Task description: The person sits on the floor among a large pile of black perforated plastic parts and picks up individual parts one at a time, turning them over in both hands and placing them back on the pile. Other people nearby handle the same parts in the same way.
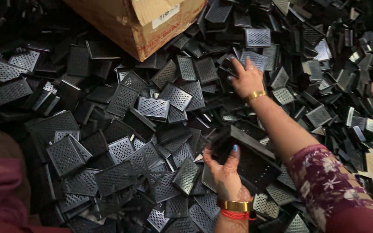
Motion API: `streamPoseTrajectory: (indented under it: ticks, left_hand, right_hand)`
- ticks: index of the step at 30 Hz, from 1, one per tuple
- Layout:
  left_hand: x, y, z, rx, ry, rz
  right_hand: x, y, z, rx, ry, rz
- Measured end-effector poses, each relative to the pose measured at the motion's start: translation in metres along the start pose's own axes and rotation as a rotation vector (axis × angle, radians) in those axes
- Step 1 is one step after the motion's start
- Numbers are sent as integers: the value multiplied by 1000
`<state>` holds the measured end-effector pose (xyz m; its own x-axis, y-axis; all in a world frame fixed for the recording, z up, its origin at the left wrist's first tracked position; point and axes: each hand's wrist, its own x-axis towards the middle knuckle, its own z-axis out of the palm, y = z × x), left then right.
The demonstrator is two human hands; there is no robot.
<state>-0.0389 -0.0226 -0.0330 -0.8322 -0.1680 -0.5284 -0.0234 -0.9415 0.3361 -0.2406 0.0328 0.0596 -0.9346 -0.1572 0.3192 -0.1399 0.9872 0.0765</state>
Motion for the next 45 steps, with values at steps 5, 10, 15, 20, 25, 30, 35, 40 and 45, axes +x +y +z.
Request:
streamPoseTrajectory:
  ticks: [5, 10, 15, 20, 25, 30, 35, 40, 45]
  left_hand:
    - [0, 6, 0, -101, 57, -134]
    - [9, 19, -2, -136, 111, -91]
    - [29, 37, -1, -58, 117, 105]
    - [37, 41, 8, 53, 102, 70]
    - [19, 26, 11, 261, -338, -9]
    - [-40, 3, 20, 1143, -1123, -82]
    - [-109, -35, -4, 1937, -1669, -166]
    - [-159, -50, -35, 2176, -1268, -126]
    - [-215, -44, -67, 1782, -1405, 617]
  right_hand:
    - [7, 0, -5, -135, -237, 121]
    - [-14, 23, -22, -61, -162, 245]
    - [-74, 61, -42, 232, 396, 395]
    - [-216, 90, -61, 1269, 455, 590]
    - [-425, 93, -82, 1107, 324, 829]
    - [-536, 85, -95, 1166, 291, 1186]
    - [-546, 70, -100, 986, -34, 983]
    - [-543, 67, -114, 778, -28, 951]
    - [-556, 72, -125, 925, 233, 791]
